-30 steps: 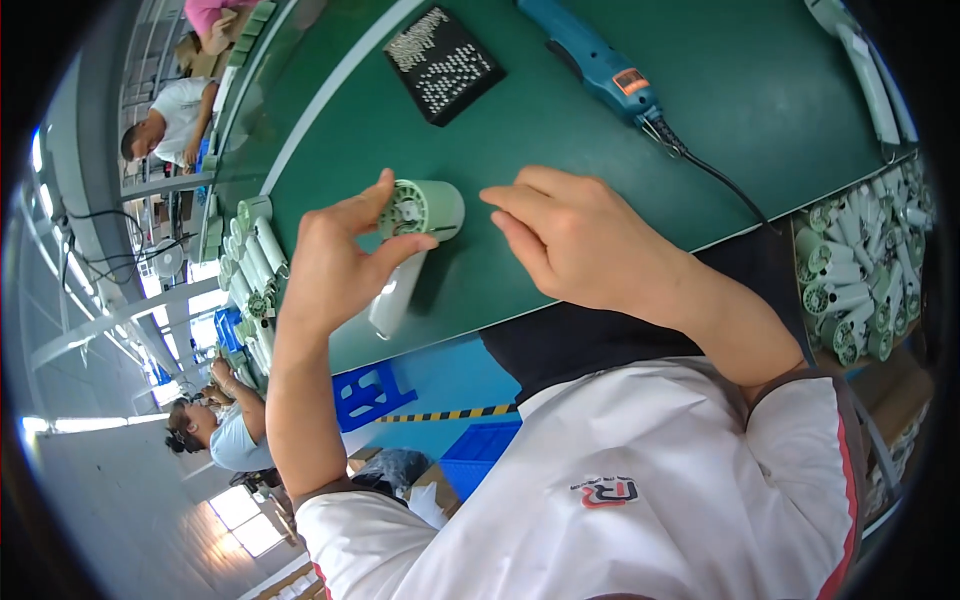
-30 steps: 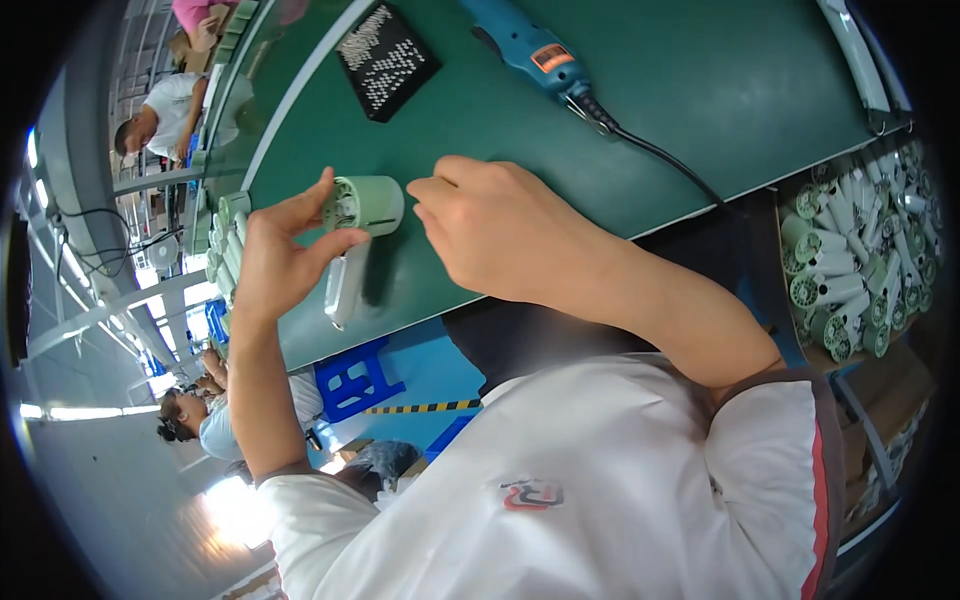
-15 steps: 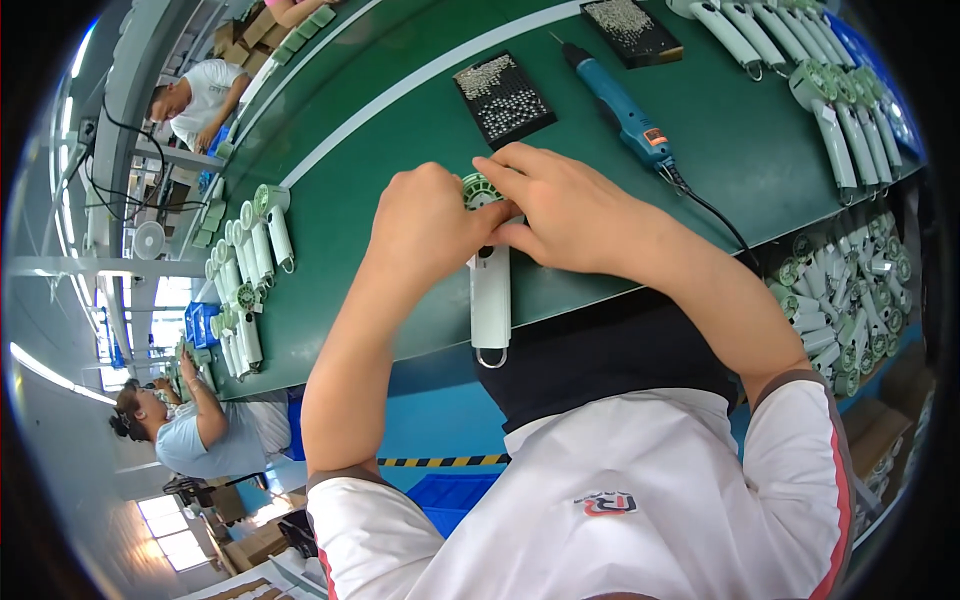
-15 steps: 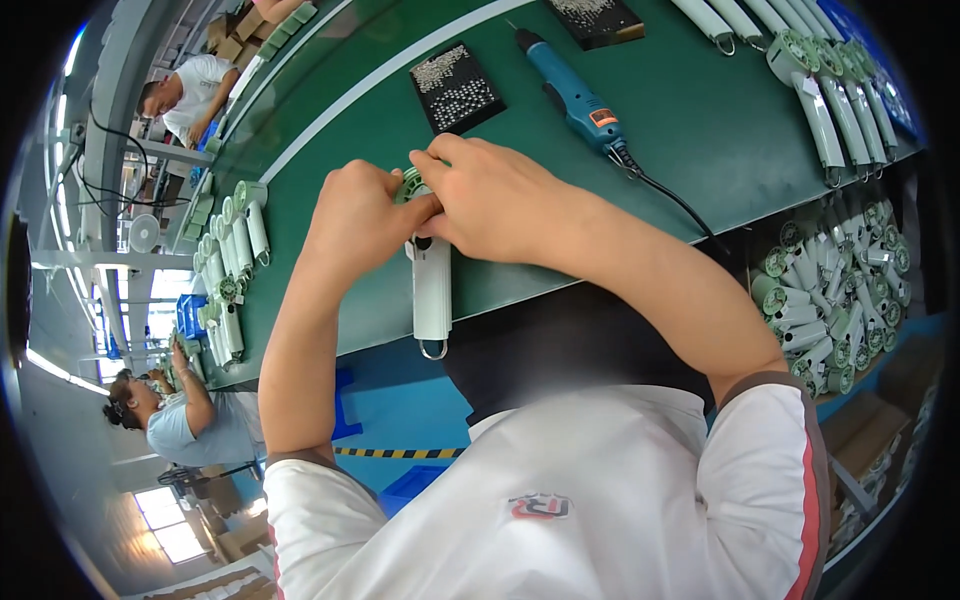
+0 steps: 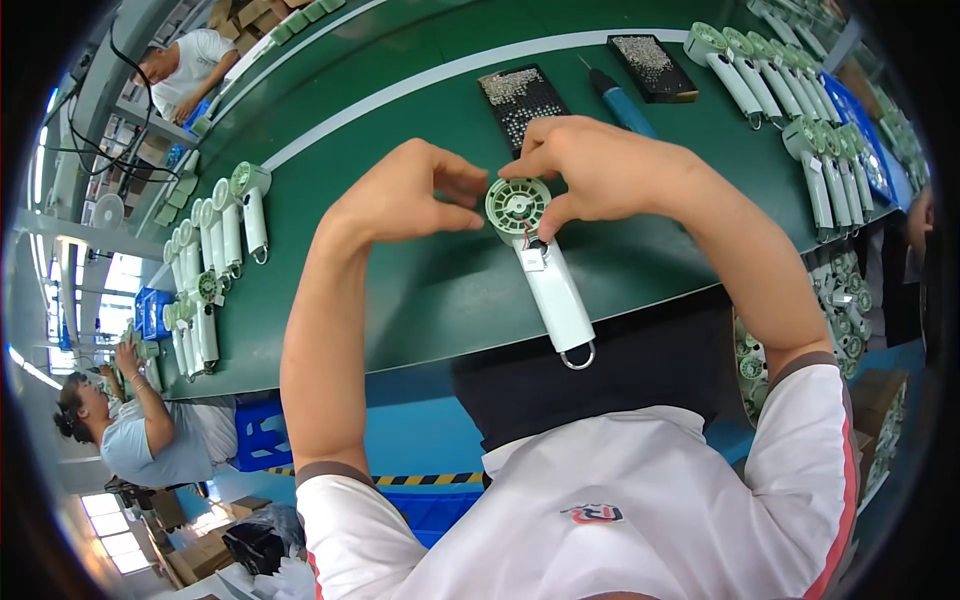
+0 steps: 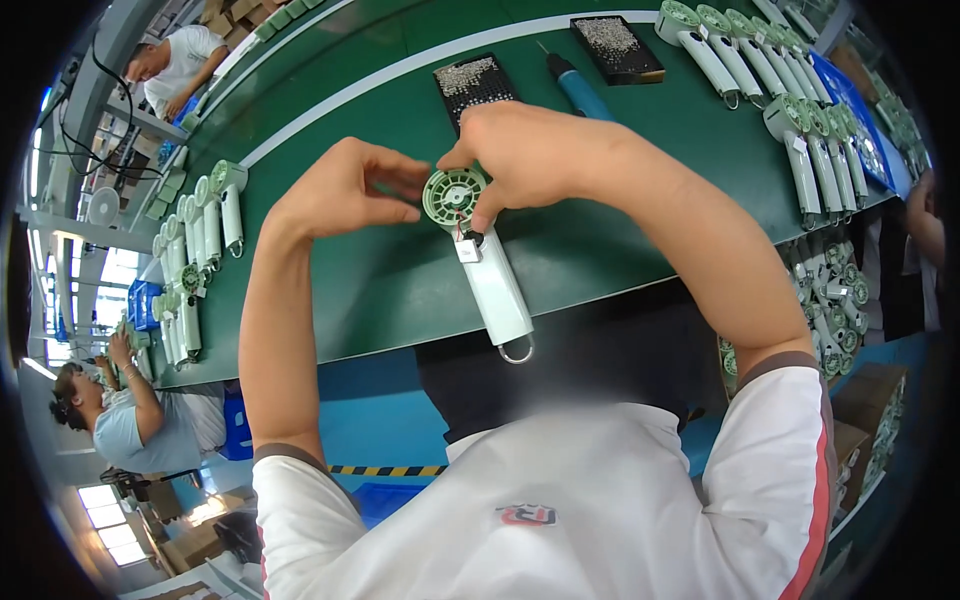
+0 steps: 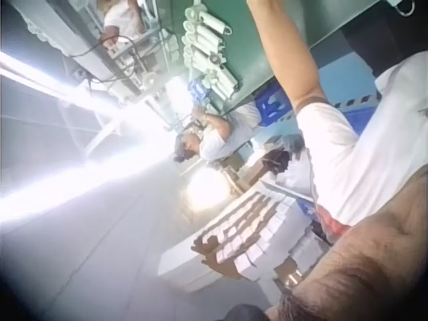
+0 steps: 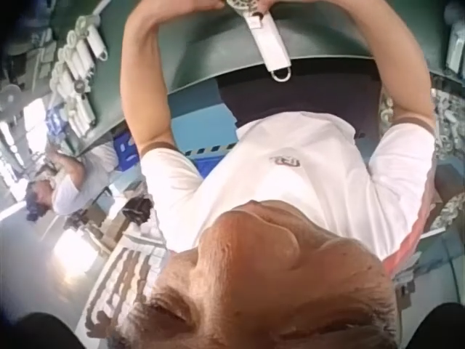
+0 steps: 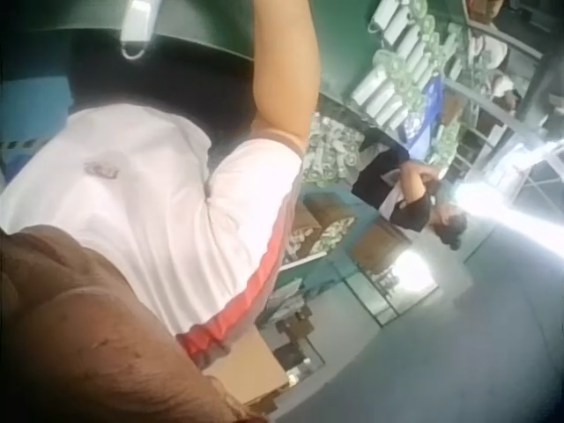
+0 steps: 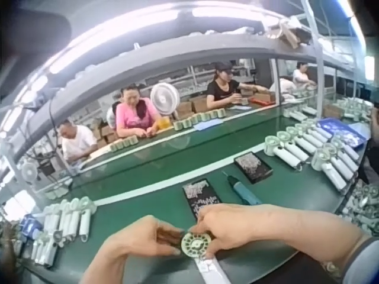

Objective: The person assembles handheld electric fans by fitting the casing components together by hand and driving screws into the fan bodies using an electric screwdriver.

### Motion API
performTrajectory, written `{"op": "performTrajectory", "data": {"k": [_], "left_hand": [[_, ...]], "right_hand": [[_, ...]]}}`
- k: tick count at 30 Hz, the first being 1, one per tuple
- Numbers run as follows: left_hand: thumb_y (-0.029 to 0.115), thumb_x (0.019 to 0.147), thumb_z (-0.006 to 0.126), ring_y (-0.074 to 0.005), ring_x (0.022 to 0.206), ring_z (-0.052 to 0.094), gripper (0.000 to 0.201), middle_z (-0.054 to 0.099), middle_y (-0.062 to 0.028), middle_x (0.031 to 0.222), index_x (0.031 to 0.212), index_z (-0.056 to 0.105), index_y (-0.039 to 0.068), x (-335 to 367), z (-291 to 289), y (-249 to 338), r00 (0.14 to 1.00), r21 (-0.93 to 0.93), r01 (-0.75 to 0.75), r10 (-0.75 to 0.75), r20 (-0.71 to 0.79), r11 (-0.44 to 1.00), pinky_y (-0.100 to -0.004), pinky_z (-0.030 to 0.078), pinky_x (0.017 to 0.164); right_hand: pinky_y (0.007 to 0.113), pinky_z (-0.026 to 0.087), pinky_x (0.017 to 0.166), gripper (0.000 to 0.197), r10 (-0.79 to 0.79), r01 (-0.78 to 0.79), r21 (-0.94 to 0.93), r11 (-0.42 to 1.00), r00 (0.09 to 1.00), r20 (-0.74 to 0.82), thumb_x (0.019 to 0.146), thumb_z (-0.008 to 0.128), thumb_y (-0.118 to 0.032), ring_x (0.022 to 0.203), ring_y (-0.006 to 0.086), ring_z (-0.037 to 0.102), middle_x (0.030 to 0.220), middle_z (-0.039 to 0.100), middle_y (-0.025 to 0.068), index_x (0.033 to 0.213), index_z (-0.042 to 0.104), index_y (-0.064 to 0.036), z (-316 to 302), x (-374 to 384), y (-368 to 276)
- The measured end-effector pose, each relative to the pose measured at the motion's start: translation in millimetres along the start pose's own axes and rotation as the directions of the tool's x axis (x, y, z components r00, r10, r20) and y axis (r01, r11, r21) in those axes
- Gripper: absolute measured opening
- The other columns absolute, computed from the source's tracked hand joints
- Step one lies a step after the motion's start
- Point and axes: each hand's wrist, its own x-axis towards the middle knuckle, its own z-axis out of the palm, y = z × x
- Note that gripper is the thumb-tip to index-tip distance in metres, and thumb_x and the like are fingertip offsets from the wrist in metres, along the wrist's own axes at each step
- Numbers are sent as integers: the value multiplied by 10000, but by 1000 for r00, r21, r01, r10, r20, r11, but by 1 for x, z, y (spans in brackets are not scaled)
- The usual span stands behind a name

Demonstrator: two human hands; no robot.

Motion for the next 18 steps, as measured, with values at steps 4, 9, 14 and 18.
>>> {"op": "performTrajectory", "data": {"k": [4,9,14,18], "left_hand": [[62,586,980,-215,1183,632,906,670,-112,1334,1395,586,-46,14,21,-15,976,-230,-214,217,-13,949,-381,484,1082],[59,511,1019,-210,1170,636,895,684,-91,1251,1307,623,-43,28,39,-30,963,-387,-264,267,-47,883,-363,476,1068],[115,553,1027,-157,1061,654,805,706,-80,1156,1248,646,-25,30,47,-38,920,-462,-385,374,-118,799,-331,523,974],[93,547,1024,-158,1096,643,795,695,-67,1171,1239,648,-16,35,50,-40,925,-418,-370,368,-89,829,-330,507,1003]], "right_hand": [[404,522,831,688,46,-39,-79,996,995,89,670,929,-232,981,312,624,1028,608,144,1298,711,-55,-11,9,-4],[420,524,780,666,150,-120,-180,976,975,162,671,919,-217,934,315,631,964,595,130,1281,714,-45,-16,10,-17],[449,536,805,619,-42,76,-212,974,986,160,704,884,-209,960,360,663,959,631,166,1240,697,36,-15,12,-11],[453,541,801,608,-7,53,-209,976,977,213,738,876,-206,941,363,674,930,639,169,1258,682,42,-15,12,-12]]}}
